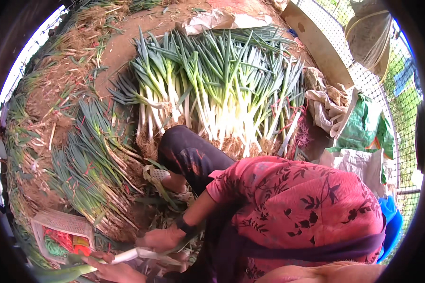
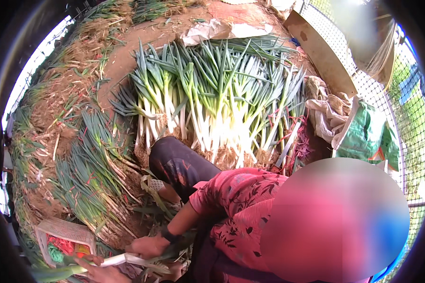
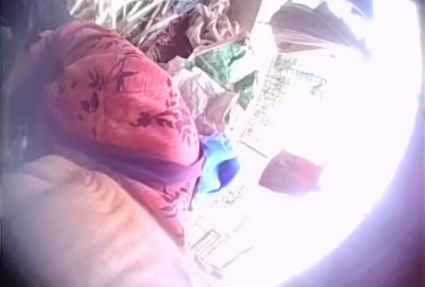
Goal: Cleaning and bundling green onions in an agricultural processing area.
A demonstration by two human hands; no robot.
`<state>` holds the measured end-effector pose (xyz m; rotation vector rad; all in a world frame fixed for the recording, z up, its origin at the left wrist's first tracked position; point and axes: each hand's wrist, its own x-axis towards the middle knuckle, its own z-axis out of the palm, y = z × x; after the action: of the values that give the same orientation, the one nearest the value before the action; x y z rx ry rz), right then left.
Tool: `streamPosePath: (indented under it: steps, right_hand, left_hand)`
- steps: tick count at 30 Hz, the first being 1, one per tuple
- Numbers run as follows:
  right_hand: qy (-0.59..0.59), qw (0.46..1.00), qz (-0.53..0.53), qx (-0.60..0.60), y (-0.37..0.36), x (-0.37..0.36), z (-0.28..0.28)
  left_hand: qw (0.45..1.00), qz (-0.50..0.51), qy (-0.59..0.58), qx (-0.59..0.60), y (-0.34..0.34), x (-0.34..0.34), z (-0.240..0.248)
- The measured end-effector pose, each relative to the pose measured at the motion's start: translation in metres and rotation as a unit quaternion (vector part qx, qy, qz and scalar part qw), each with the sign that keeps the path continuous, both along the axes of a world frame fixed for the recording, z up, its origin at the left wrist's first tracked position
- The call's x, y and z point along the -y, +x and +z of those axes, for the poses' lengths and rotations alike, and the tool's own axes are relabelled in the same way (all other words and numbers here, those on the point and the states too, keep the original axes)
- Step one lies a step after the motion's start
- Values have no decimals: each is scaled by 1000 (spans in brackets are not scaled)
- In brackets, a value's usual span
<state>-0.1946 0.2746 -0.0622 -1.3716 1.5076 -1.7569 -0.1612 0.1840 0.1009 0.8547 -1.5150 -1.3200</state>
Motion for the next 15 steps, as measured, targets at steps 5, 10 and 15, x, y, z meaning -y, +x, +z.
streamPosePath:
  steps: [5, 10, 15]
  right_hand:
    - [-38, 969, 218, 113, -44, -17, -10]
    - [121, 862, 384, 307, -38, -20, 35]
    - [121, 899, 325, 267, -17, -18, 41]
  left_hand:
    - [913, -171, 255, -269, 20, 18, -40]
    - [810, -341, 282, -385, 25, 47, -38]
    - [973, -137, 154, -100, 68, 42, -76]
